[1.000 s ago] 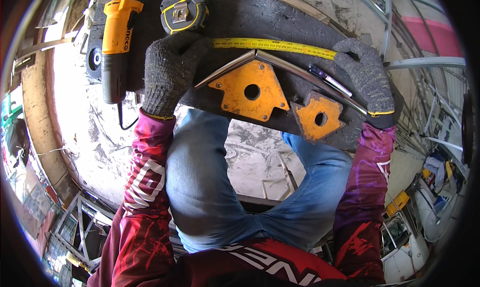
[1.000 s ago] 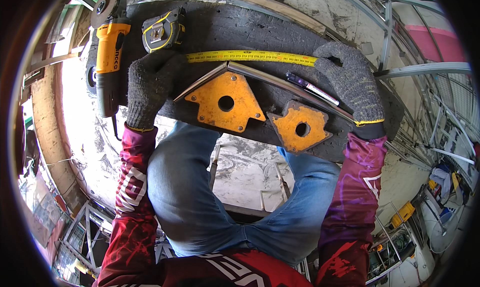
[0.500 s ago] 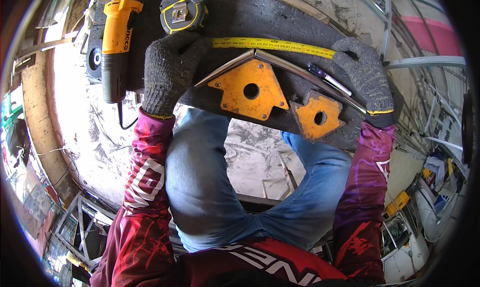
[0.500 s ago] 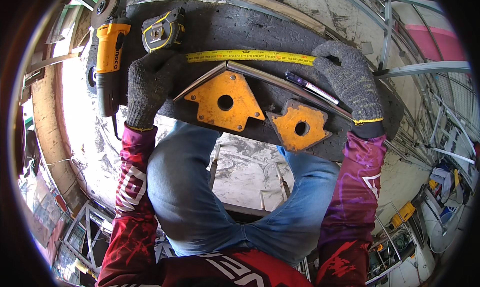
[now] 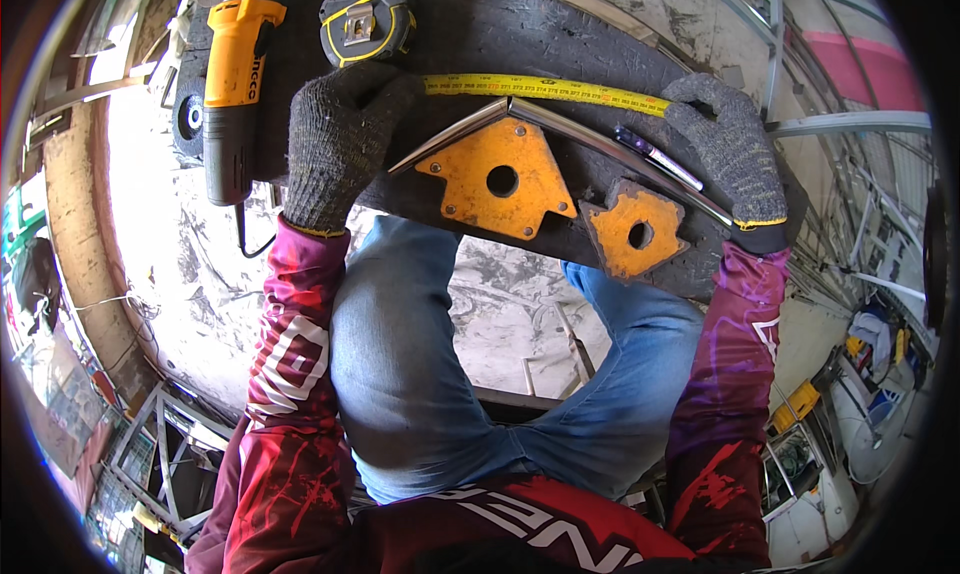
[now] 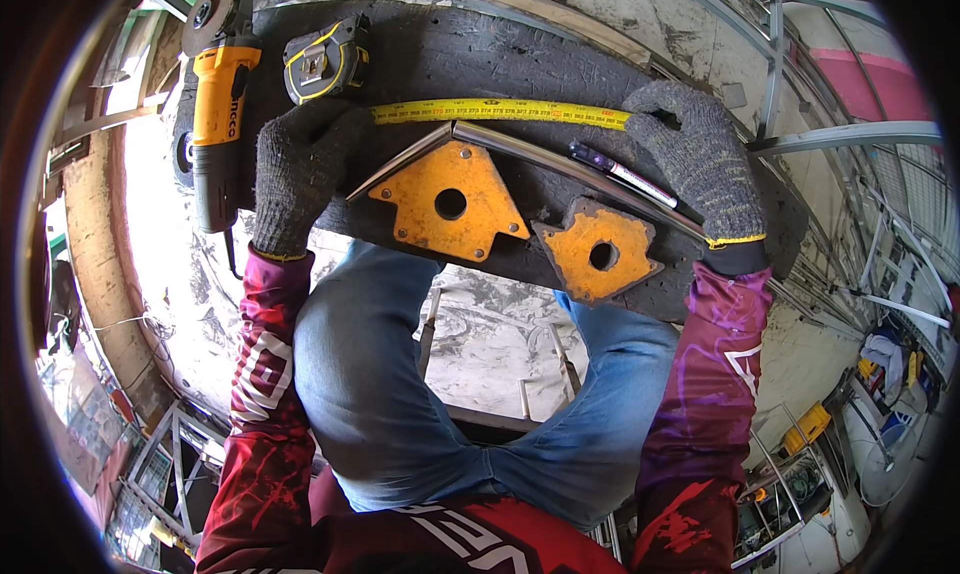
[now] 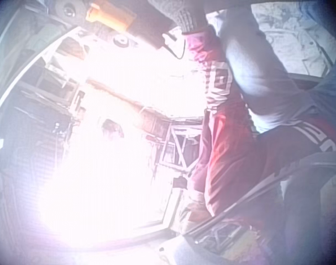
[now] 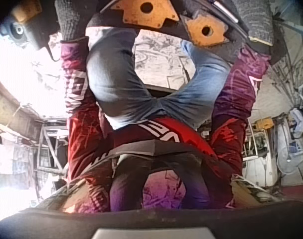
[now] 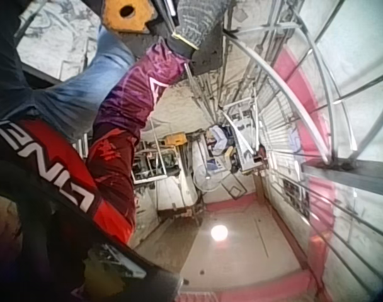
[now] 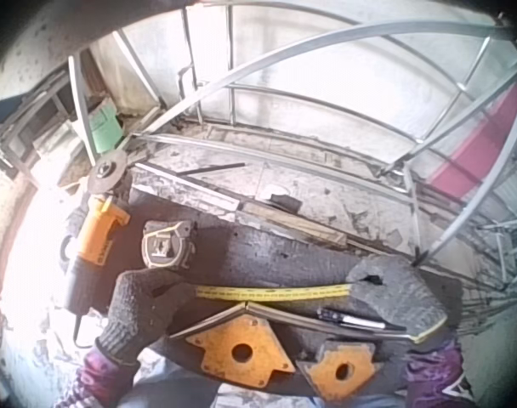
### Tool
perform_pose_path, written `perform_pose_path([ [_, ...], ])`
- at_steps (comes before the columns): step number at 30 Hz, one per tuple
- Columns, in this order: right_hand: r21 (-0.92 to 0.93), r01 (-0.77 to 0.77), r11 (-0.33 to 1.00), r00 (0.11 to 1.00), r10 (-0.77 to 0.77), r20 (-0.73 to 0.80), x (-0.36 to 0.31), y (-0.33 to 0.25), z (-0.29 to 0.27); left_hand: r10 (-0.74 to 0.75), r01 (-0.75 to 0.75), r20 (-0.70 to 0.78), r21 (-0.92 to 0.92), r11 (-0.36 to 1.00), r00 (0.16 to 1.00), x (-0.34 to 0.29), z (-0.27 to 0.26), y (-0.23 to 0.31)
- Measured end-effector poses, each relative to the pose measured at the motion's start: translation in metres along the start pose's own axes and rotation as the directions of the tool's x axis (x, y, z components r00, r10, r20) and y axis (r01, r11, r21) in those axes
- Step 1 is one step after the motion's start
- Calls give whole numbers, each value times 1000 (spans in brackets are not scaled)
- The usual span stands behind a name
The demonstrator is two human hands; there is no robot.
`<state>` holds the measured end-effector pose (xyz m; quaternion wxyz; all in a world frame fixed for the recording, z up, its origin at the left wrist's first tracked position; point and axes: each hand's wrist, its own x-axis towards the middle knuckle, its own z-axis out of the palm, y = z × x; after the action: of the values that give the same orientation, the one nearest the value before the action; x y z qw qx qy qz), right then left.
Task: Measure and mark a metal tube for fabrication using a tape measure and marker.
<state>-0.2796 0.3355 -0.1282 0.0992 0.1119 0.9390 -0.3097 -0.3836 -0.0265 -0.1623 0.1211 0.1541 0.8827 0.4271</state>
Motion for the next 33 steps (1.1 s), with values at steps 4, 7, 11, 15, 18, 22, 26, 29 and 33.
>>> perform_pose_path([
  [4, -15, -7, 1000, 1000, 7, 5, 0, -2, -1, 7, -7, -4, 12, 1000, 1000, 0, -1, 0],
  [7, -35, 1, 999, 1000, -1, 6, 0, -2, -1, 23, -23, -8, 28, 999, 1000, 0, -1, 2],
  [11, -50, 26, 998, 1000, -26, -11, -1, -2, -1, -6, 6, -14, 27, 1000, 1000, 0, -2, 5],
  [15, -8, 3, 1000, 1000, -3, 4, 0, -2, -1, -2, 3, -11, 27, 1000, 1000, 0, -2, 5],
  [18, -9, -1, 1000, 1000, 1, 8, 0, -3, -1, 10, -10, -19, 39, 999, 1000, 0, -1, 2],
  [22, -12, 28, 1000, 1000, -28, -7, 0, -1, 0, 10, -10, -25, 27, 1000, 1000, 0, 0, 1],
  [26, 4, 25, 1000, 1000, -25, 0, 0, 1, 0, 28, -27, -29, 37, 999, 999, 1, -1, 1],
  [29, -5, 27, 1000, 1000, -27, -7, 0, 1, 1, 13, -12, -24, 39, 999, 1000, 0, -1, 3],
  [33, -9, 39, 999, 999, -39, -17, 0, 0, 1, 24, -23, -28, 41, 999, 999, 0, -1, 0],
])
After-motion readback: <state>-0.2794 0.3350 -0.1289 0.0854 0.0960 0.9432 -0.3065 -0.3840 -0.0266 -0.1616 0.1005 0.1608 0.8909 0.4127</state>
